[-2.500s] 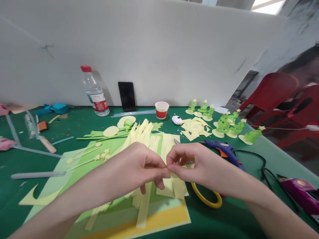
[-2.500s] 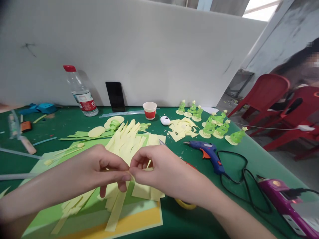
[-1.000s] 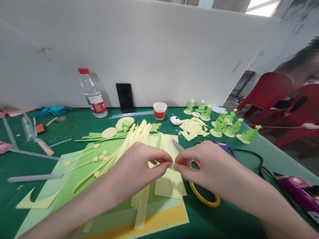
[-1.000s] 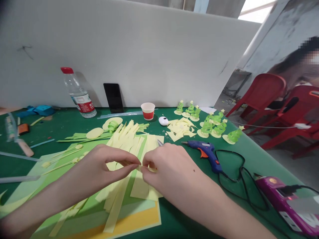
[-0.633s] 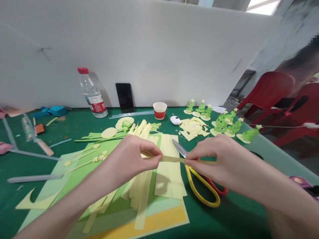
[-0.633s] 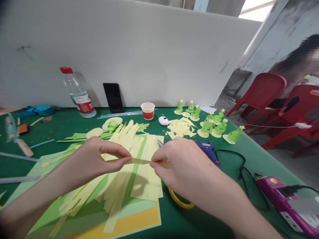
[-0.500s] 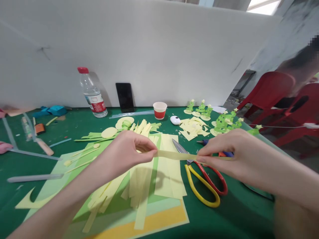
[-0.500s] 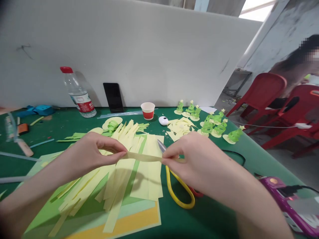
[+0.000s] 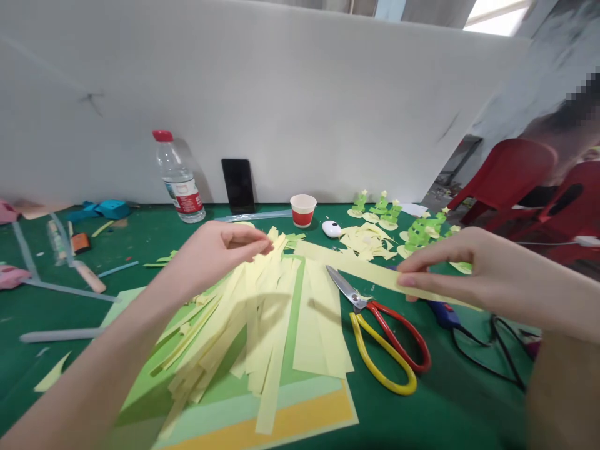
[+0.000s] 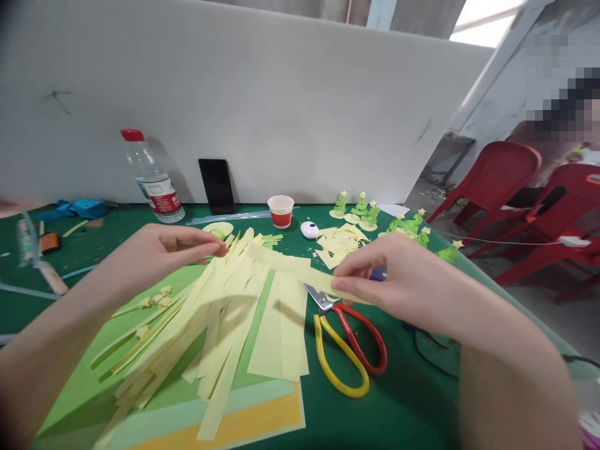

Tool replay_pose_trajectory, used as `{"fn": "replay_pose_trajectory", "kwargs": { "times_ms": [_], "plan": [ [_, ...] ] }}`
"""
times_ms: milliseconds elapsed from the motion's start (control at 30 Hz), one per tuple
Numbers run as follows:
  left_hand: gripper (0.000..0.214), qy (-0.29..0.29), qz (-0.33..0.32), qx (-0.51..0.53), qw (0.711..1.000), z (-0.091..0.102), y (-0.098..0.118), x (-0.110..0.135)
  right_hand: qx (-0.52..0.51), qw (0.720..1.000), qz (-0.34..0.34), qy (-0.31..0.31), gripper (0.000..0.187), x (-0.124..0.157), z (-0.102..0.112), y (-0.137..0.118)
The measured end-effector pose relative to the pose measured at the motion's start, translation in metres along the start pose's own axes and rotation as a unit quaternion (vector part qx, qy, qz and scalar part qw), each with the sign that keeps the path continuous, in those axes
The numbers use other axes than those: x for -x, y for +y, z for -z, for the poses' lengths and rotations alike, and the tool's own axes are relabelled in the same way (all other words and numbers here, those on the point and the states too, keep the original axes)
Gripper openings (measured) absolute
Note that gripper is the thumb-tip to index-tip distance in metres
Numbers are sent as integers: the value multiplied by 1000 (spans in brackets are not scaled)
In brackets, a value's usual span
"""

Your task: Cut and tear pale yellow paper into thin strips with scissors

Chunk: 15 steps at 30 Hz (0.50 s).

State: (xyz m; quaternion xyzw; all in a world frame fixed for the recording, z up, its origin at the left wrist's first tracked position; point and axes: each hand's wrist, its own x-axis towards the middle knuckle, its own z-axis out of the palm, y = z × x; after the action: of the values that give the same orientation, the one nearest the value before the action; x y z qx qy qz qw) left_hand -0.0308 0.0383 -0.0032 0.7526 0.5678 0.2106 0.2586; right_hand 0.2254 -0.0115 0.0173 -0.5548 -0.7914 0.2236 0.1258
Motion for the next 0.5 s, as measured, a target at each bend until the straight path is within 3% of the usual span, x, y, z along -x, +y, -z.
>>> {"fn": "replay_pose_trajectory", "kwargs": {
  "times_ms": [100, 167, 267, 367, 500],
  "plan": [
    [49, -5, -102, 75, 992, -8, 2, 3, -81, 996, 3, -48, 23, -11, -2, 0],
    [64, 6, -208, 48, 977, -17, 2, 6, -135, 986, 7, -100, 22, -19, -5, 0],
    [54, 28, -324, -15, 946, -29, 0, 8, -201, 968, 20, -148, 21, -25, -11, 0],
    [33, 15, -351, -13, 936, -32, -1, 9, -250, 952, 33, -175, 19, -26, -14, -1],
    [13, 10, -334, 17, 942, -29, 3, 12, -275, 943, 39, -183, 19, -26, -14, -2]
  ]
}}
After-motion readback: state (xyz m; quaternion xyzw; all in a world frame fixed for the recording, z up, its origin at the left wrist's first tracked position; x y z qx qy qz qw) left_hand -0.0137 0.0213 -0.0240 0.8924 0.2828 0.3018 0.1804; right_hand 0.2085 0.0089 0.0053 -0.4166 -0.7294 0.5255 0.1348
